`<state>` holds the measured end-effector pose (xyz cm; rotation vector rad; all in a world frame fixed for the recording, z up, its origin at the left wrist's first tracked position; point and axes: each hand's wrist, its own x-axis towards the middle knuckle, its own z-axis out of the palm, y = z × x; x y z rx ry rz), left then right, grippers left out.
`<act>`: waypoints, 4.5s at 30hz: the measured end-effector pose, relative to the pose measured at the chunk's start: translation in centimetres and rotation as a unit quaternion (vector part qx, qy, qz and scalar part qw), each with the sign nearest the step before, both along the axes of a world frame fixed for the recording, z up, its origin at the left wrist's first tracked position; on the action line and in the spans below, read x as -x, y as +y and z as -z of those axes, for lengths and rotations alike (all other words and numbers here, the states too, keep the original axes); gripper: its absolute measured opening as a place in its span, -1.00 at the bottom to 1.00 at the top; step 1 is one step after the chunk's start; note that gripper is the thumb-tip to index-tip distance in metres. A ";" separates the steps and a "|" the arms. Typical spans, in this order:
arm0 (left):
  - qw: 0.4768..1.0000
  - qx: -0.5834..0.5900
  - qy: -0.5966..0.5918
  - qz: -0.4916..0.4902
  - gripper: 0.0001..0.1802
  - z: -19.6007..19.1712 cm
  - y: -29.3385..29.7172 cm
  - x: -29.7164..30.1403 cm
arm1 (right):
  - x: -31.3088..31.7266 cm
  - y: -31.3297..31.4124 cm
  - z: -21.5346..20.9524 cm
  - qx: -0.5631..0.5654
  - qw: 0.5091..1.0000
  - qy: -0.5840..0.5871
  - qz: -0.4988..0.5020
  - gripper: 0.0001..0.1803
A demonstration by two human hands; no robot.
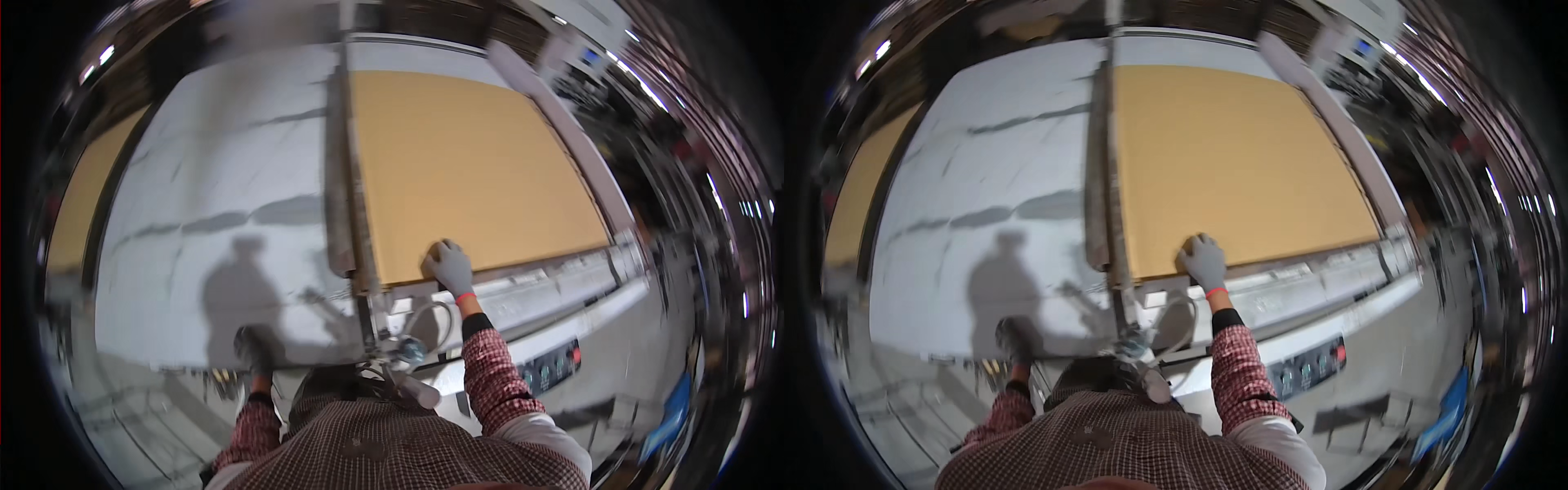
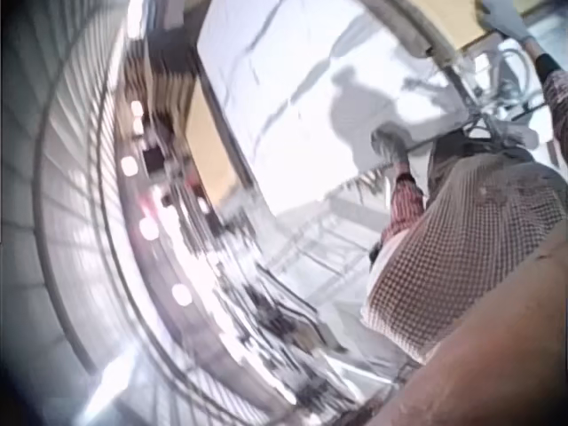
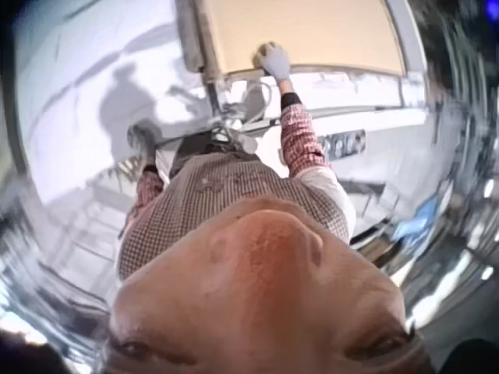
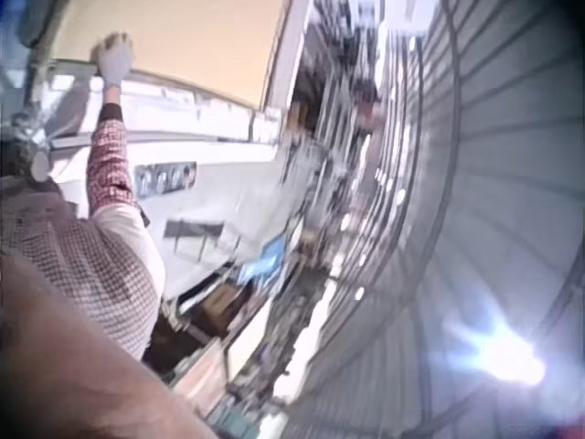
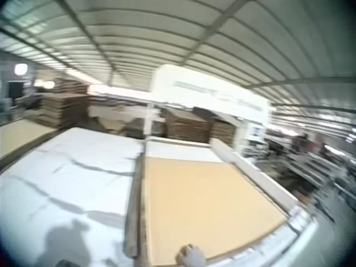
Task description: The recorder moves large panels and wooden strips around a factory workspace and onto a machine table.
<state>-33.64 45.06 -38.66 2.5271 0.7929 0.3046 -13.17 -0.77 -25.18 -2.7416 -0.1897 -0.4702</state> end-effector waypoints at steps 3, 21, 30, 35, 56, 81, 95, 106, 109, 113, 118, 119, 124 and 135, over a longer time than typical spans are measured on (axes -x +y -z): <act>0.991 -0.120 -0.054 -0.003 -0.67 1.3 3.2 1.9 | -1.2 3.2 0.9 0.056 0.996 0.058 -0.036 -0.67; 0.996 -0.076 -0.037 0.005 -0.61 -2.2 2.2 2.4 | -1.4 2.8 0.9 0.037 0.995 0.091 -0.002 -0.70; 0.980 -0.096 -0.173 0.007 -0.68 -3.0 2.2 3.4 | 1.1 2.1 0.5 0.062 0.992 0.102 -0.044 -0.63; 0.977 -0.153 -0.150 -0.024 -0.74 -2.2 2.3 4.6 | 3.2 5.3 -1.9 0.051 0.990 0.131 0.009 -0.61; 0.927 -0.146 -0.338 -0.066 -0.87 1.0 2.9 5.0 | 1.6 0.4 1.5 0.301 0.941 -0.027 -0.156 -0.84; 0.907 0.103 -0.385 0.138 -0.48 -0.5 -3.8 -2.7 | 3.1 1.9 0.1 0.062 0.997 0.025 0.030 -0.57; 0.950 -0.091 -0.197 0.224 -0.44 -3.3 -4.0 -12.7 | 3.9 2.3 -0.4 0.015 0.997 0.024 0.072 -0.63; 0.946 -0.019 -0.276 0.168 -0.62 -0.1 1.1 0.2 | 3.6 2.4 0.3 0.018 0.997 0.022 0.073 -0.62; 0.944 0.010 -0.294 0.151 -0.65 -1.9 -2.5 -2.3 | 3.3 2.5 0.0 0.024 0.996 0.037 0.084 -0.61; 0.951 0.148 -0.272 0.022 -0.65 -4.0 -7.4 -7.6 | 3.5 3.6 0.0 0.011 0.997 0.032 0.069 -0.61; 0.948 0.223 -0.224 0.042 -0.45 -5.8 -13.3 -7.6 | 3.6 2.5 0.0 0.026 0.995 0.050 0.085 -0.63; 0.949 0.221 -0.220 0.042 -0.45 -5.0 -14.1 -8.2 | 3.6 2.8 -0.1 0.014 0.996 0.044 0.076 -0.64; 0.926 0.303 -0.200 0.100 -0.54 -4.1 -16.4 -16.4 | 3.1 1.9 0.2 0.047 0.993 0.079 0.077 -0.67; 0.799 0.545 -0.011 0.252 -0.64 -5.4 -17.5 -22.5 | 3.0 0.6 0.0 0.028 0.990 0.082 0.111 -0.68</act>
